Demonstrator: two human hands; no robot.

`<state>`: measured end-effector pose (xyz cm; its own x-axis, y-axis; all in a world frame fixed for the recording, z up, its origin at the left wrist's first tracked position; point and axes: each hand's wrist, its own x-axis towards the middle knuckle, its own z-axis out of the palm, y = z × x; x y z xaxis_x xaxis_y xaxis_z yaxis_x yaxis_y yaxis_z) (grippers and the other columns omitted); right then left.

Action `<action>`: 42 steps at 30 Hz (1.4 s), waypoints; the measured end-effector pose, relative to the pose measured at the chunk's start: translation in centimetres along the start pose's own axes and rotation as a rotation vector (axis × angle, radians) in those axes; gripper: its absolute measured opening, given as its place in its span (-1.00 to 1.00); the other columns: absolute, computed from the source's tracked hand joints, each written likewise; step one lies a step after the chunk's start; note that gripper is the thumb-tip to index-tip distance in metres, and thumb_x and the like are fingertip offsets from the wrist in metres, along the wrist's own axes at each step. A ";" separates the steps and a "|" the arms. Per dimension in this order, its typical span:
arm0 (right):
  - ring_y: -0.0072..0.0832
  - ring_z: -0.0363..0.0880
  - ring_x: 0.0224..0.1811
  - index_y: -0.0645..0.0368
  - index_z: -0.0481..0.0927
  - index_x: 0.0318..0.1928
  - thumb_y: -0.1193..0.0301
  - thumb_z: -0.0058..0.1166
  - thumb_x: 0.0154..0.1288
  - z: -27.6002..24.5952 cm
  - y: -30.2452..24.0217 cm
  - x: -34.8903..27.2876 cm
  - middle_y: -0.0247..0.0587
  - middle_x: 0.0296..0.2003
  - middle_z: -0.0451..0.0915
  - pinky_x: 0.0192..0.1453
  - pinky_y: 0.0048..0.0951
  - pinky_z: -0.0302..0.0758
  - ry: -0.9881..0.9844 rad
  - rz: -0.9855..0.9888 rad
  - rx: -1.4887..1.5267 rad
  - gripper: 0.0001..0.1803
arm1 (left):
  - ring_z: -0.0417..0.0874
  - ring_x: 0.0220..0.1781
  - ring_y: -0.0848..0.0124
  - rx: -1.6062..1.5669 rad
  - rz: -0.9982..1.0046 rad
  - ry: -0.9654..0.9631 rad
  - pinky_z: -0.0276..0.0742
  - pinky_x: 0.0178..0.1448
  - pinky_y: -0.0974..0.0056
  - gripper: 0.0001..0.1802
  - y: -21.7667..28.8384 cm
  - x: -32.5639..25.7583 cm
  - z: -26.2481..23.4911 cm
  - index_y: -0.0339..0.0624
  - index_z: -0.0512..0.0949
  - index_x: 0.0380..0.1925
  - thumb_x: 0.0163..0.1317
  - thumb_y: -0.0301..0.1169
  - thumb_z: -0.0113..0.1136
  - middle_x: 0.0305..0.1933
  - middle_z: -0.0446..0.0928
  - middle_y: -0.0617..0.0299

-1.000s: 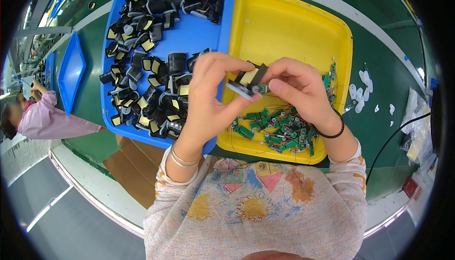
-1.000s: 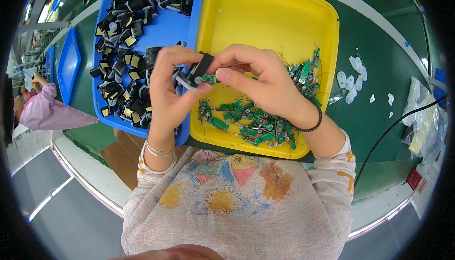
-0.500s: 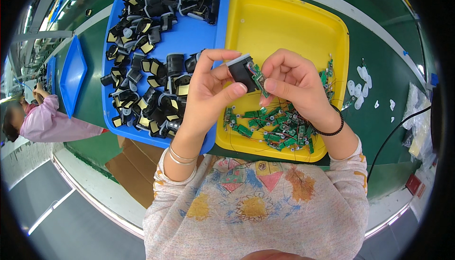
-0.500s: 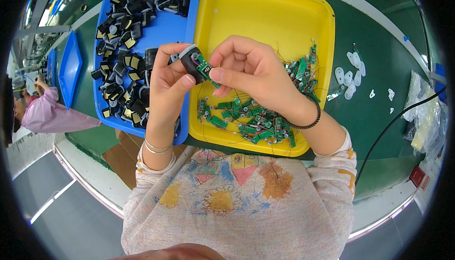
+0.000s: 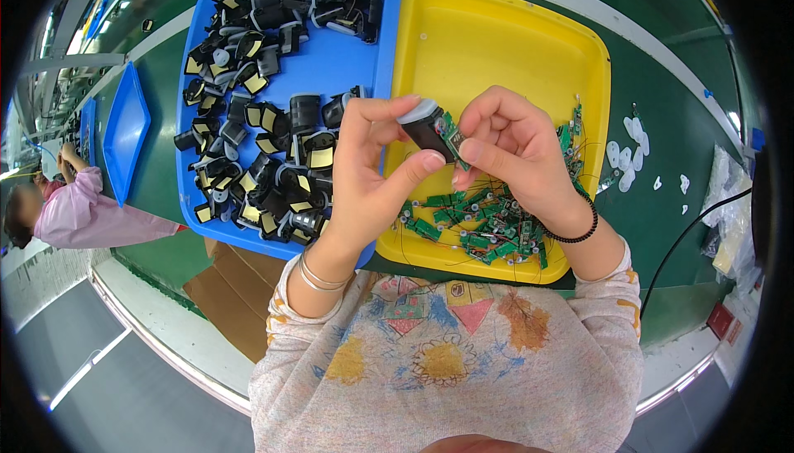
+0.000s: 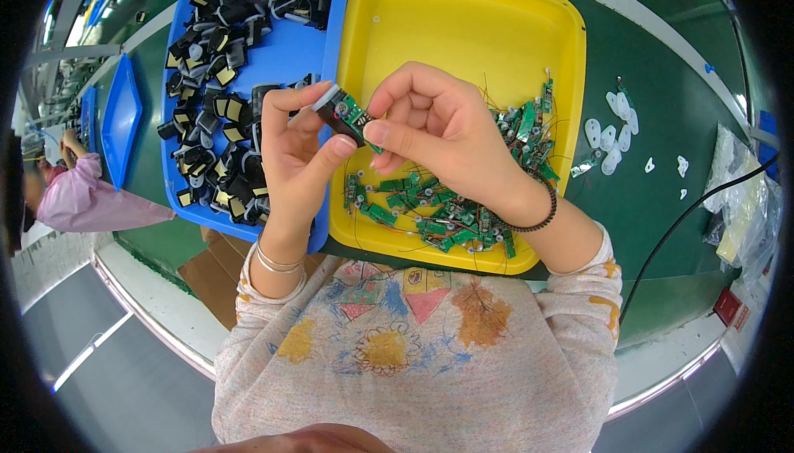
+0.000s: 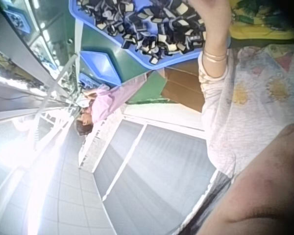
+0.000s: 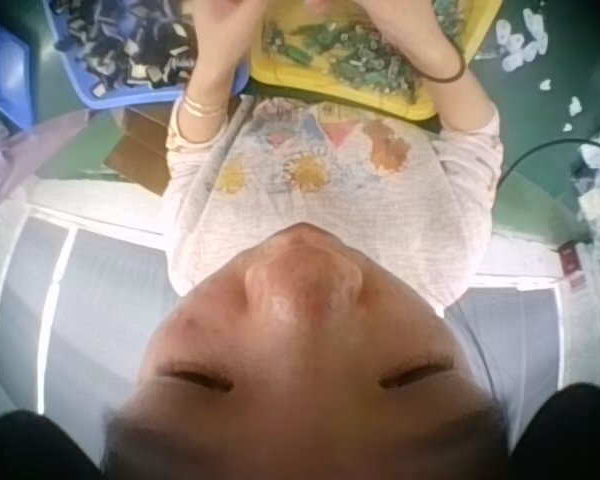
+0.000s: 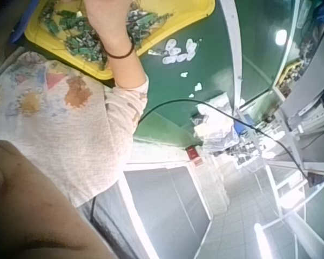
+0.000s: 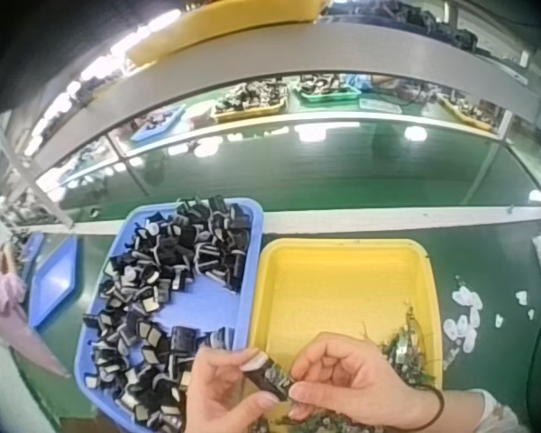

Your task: The person inserts small green circuit boards into black plastic housings. They pick up a housing from a blue tray and a circuit board from a yellow tray, then fit the board into the housing by hand. The person repeats this process continuously, placing the assembled units back into the blue tray.

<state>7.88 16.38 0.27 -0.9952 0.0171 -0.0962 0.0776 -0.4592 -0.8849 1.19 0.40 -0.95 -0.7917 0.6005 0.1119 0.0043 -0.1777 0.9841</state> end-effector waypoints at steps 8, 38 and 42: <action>-0.66 0.52 -0.49 0.32 0.43 -0.29 0.51 0.06 0.16 -0.5 -0.4 0.1 -0.33 -0.51 0.50 -0.37 -0.68 0.48 -0.047 0.062 -0.089 -0.86 | 0.52 -0.12 0.38 0.228 0.087 -0.002 0.39 0.00 0.32 -0.51 -0.4 -0.2 -0.5 -0.31 0.33 -0.08 -0.03 -0.50 0.28 -0.16 0.45 0.12; -0.47 0.57 -0.44 0.30 0.48 -0.37 0.58 0.09 0.08 0.6 0.4 0.0 -0.19 -0.43 0.52 -0.35 -0.58 0.52 -0.106 -0.261 -0.652 -0.91 | 0.42 0.07 0.35 -0.035 -0.185 -0.187 0.30 0.16 0.28 -0.36 1.3 0.6 -0.7 -0.35 0.27 0.05 -0.08 -0.42 0.26 0.03 0.42 -0.05; -0.37 0.56 -0.40 0.29 0.47 -0.35 0.57 0.07 0.07 1.1 0.3 0.6 -0.16 -0.39 0.50 -0.33 -0.52 0.51 -0.095 -0.304 -0.806 -0.90 | 0.39 0.13 0.33 -0.004 -0.111 -0.145 0.29 0.18 0.28 -0.43 0.7 0.7 -0.9 -0.35 0.27 0.04 0.01 -0.42 0.20 0.04 0.41 -0.04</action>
<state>7.25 15.31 0.46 -0.9775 -0.0533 0.2040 -0.2102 0.3232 -0.9227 0.08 -0.04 -0.30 -0.6906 0.7229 0.0220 -0.0807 -0.1072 0.9909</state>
